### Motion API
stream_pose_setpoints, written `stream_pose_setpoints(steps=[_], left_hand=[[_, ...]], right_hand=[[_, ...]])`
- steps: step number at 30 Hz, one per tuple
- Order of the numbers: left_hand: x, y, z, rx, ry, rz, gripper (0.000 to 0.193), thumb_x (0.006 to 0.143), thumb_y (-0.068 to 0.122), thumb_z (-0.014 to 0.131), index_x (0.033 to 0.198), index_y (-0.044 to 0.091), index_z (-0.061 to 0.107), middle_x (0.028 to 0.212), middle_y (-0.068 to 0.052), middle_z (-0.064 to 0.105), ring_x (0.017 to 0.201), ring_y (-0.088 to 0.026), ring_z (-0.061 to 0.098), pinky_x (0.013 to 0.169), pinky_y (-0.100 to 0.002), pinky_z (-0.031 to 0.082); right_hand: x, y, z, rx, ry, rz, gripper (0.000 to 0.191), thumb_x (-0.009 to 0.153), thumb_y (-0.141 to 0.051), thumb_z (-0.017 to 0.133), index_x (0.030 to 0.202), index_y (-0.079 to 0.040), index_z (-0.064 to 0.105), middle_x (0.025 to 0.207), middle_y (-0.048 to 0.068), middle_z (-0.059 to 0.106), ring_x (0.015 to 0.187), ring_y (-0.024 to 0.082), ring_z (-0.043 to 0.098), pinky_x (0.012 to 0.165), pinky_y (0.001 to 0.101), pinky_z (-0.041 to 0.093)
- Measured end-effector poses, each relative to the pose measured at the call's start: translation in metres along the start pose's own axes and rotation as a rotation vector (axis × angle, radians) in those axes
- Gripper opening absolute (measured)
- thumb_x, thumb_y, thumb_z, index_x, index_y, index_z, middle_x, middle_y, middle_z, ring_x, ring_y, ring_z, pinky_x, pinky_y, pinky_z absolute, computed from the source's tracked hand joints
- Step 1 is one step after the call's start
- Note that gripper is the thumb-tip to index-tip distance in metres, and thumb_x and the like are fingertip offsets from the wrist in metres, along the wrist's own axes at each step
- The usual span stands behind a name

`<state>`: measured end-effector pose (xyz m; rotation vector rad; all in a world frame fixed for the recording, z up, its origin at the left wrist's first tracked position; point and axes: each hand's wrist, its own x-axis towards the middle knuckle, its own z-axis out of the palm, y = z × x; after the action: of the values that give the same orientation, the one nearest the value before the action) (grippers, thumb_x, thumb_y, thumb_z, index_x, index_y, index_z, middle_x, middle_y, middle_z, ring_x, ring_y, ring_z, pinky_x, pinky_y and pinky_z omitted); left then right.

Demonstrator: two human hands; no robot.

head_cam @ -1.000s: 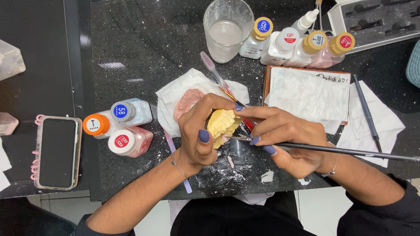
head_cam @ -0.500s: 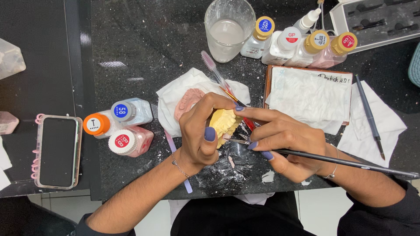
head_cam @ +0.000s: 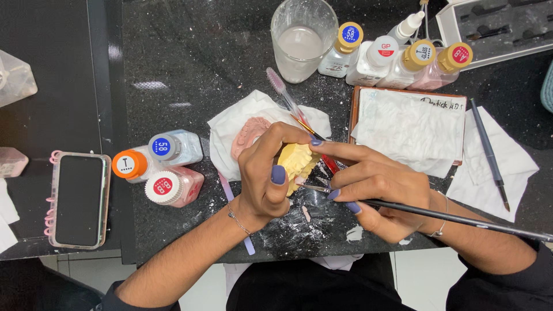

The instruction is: The person holds a yellow dental plaster model with a partial denture in one hand and uses a fine brush to apply and shape white ceramic material on the artificial teeth. They periodically rotate the model, dip or wipe the brush, and continue building up material on the crowns, then set the model down on the bench.

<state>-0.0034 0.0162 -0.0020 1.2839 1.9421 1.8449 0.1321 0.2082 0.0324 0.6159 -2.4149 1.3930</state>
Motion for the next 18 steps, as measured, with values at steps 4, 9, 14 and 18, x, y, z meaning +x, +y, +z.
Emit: stream_pose_setpoints(steps=[4,9,14,18], left_hand=[[0.0002,0.0001,0.0003,0.0,-0.007,-0.012,0.073,0.11,0.062,0.023,0.11,0.0,0.061,0.099,-0.012,0.069,0.083,-0.02,0.073,0.071,-0.029,0.055],[0.002,0.0005,0.0012,0.011,-0.023,-0.051,0.075,0.109,0.064,0.024,0.109,0.0,0.062,0.093,-0.011,0.069,0.082,-0.019,0.072,0.071,-0.03,0.054],[0.0046,-0.0009,0.0031,0.0,-0.043,-0.084,0.077,0.107,0.066,0.023,0.107,0.0,0.062,0.088,-0.01,0.067,0.078,-0.018,0.071,0.066,-0.03,0.053],[0.0041,-0.0013,0.0036,-0.016,-0.039,-0.092,0.076,0.108,0.066,0.025,0.107,0.0,0.062,0.089,-0.01,0.067,0.078,-0.017,0.071,0.066,-0.029,0.053]], right_hand=[[-0.0002,-0.0018,0.0001,0.057,0.044,0.028,0.013,0.103,-0.01,0.053,0.111,-0.002,0.06,0.108,0.015,0.07,0.135,0.049,0.06,0.11,0.0531,0.056],[0.0001,-0.0003,0.0039,0.109,0.111,0.048,0.01,0.104,-0.011,0.059,0.108,-0.002,0.06,0.104,0.014,0.071,0.133,0.048,0.063,0.108,0.0515,0.058],[-0.0003,-0.0003,0.0068,0.043,0.118,0.059,0.01,0.102,-0.011,0.064,0.107,-0.003,0.06,0.101,0.012,0.072,0.13,0.046,0.065,0.103,0.0488,0.061],[0.0016,0.0011,0.0064,-0.01,0.086,0.035,0.012,0.1,-0.01,0.065,0.107,-0.002,0.06,0.101,0.013,0.073,0.128,0.046,0.065,0.099,0.0472,0.062]])
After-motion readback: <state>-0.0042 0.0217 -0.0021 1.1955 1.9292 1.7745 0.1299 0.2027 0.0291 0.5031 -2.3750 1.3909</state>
